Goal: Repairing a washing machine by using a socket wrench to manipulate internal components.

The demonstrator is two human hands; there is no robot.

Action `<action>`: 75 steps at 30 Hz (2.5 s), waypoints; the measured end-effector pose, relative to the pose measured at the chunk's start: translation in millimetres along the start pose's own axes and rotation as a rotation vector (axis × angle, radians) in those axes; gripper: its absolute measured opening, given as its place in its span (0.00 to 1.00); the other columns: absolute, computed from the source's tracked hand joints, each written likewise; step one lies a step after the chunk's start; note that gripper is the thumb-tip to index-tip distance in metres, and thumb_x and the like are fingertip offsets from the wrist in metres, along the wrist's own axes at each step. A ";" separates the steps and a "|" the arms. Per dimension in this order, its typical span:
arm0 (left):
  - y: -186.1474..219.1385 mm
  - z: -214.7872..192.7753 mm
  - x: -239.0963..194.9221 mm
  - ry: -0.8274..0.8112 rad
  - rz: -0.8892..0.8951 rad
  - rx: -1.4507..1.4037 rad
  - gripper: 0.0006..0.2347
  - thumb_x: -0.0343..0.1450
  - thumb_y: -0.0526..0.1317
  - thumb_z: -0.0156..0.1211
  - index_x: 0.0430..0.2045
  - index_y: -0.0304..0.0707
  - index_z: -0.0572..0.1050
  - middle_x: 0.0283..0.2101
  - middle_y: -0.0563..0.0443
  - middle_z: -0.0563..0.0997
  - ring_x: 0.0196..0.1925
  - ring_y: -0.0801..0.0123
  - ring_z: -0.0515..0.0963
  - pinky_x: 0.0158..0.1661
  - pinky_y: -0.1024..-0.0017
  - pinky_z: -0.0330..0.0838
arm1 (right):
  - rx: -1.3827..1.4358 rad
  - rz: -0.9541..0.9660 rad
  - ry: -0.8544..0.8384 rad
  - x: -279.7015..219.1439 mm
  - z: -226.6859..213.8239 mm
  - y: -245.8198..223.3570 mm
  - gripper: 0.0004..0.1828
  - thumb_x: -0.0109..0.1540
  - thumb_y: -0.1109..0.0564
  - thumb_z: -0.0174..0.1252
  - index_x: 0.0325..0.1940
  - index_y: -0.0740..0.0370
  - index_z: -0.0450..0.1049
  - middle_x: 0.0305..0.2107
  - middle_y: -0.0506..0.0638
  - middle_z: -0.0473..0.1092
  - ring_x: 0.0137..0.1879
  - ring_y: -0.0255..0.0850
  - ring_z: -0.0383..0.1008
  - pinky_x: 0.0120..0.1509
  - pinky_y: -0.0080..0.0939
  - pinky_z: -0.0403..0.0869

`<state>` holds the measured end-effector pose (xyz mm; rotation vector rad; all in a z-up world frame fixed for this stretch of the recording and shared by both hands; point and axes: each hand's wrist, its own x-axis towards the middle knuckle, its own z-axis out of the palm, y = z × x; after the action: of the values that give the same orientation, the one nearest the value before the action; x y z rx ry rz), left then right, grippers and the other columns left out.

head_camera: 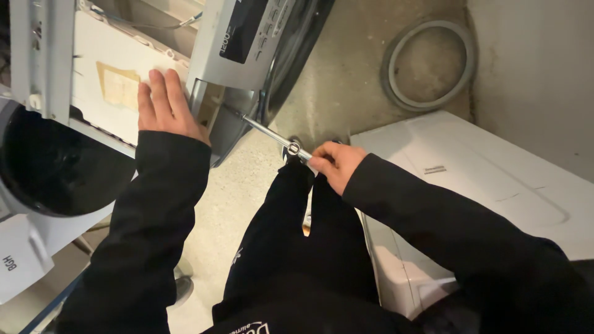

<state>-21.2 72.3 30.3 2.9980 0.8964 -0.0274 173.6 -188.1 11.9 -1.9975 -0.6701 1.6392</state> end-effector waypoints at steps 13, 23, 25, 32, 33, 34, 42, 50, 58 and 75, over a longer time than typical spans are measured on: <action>22.5 -51.2 -102.9 0.241 0.139 -0.425 0.22 0.63 0.35 0.68 0.51 0.24 0.74 0.54 0.31 0.78 0.60 0.36 0.76 0.60 0.47 0.68 | -0.184 -0.120 -0.039 -100.0 6.2 40.1 0.12 0.60 0.47 0.62 0.35 0.58 0.75 0.17 0.50 0.72 0.22 0.41 0.72 0.31 0.42 0.72; -205.3 -40.2 -17.1 0.431 -0.057 -0.419 0.05 0.72 0.31 0.73 0.35 0.39 0.82 0.35 0.49 0.82 0.38 0.57 0.81 0.42 0.62 0.73 | 0.127 -0.007 0.118 -149.1 25.3 30.1 0.05 0.57 0.61 0.65 0.35 0.65 0.78 0.19 0.44 0.69 0.25 0.29 0.64 0.29 0.33 0.64; -235.6 -30.8 4.7 0.453 -0.064 -0.413 0.04 0.76 0.31 0.74 0.38 0.36 0.82 0.41 0.48 0.83 0.44 0.56 0.81 0.48 0.62 0.74 | 0.206 -0.005 0.155 -154.5 30.3 42.1 0.05 0.57 0.64 0.64 0.36 0.66 0.77 0.22 0.43 0.70 0.27 0.28 0.65 0.31 0.31 0.65; -264.8 -37.9 40.9 0.212 0.320 -0.236 0.14 0.70 0.29 0.64 0.51 0.33 0.80 0.49 0.43 0.80 0.53 0.53 0.77 0.52 0.64 0.75 | 0.366 -0.004 0.289 -161.5 44.1 53.9 0.07 0.60 0.66 0.60 0.41 0.68 0.76 0.27 0.43 0.69 0.31 0.29 0.65 0.34 0.30 0.64; -265.3 -47.5 43.0 0.191 0.384 -0.200 0.17 0.68 0.28 0.61 0.52 0.31 0.79 0.50 0.42 0.79 0.54 0.53 0.77 0.53 0.64 0.76 | 0.356 0.013 0.304 -160.9 45.2 55.0 0.06 0.60 0.66 0.60 0.42 0.68 0.76 0.27 0.44 0.69 0.31 0.29 0.65 0.35 0.30 0.64; -267.5 -47.4 45.8 0.188 0.388 -0.204 0.17 0.68 0.28 0.61 0.52 0.31 0.79 0.50 0.42 0.79 0.54 0.53 0.77 0.53 0.64 0.76 | 0.359 0.018 0.306 -160.4 46.0 55.3 0.06 0.60 0.66 0.60 0.42 0.68 0.76 0.27 0.44 0.69 0.31 0.29 0.65 0.35 0.30 0.64; -264.0 -46.0 52.4 0.215 0.471 -0.057 0.09 0.72 0.29 0.63 0.46 0.27 0.76 0.48 0.39 0.80 0.51 0.54 0.77 0.51 0.63 0.76 | 0.339 -0.047 0.296 -157.0 53.9 47.3 0.08 0.59 0.68 0.61 0.42 0.70 0.75 0.30 0.45 0.70 0.32 0.30 0.66 0.35 0.31 0.66; -130.9 -46.1 -47.0 0.155 -0.086 -1.220 0.03 0.77 0.28 0.55 0.41 0.26 0.69 0.40 0.41 0.82 0.37 0.71 0.82 0.40 0.74 0.77 | 0.109 0.027 0.350 -160.4 27.0 30.1 0.06 0.57 0.63 0.65 0.38 0.64 0.78 0.21 0.45 0.69 0.26 0.30 0.65 0.30 0.32 0.65; 47.2 7.7 -125.0 -0.126 -0.360 -1.951 0.09 0.78 0.28 0.49 0.51 0.26 0.73 0.42 0.41 0.81 0.40 0.68 0.82 0.42 0.67 0.80 | -0.224 -0.216 0.252 -130.0 -33.8 15.4 0.08 0.54 0.60 0.67 0.36 0.61 0.79 0.24 0.47 0.75 0.23 0.33 0.72 0.29 0.34 0.71; 103.9 60.8 -120.8 -0.095 -0.713 -2.545 0.05 0.79 0.29 0.52 0.45 0.30 0.75 0.50 0.39 0.82 0.55 0.55 0.83 0.56 0.57 0.80 | -0.273 -0.456 0.234 -101.8 -51.7 47.4 0.14 0.54 0.57 0.71 0.41 0.61 0.79 0.31 0.46 0.76 0.29 0.32 0.76 0.33 0.30 0.74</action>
<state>-65.9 -81.9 -27.3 0.3200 0.6799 0.4759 210.9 -291.9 68.0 -1.9824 -1.2036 1.0751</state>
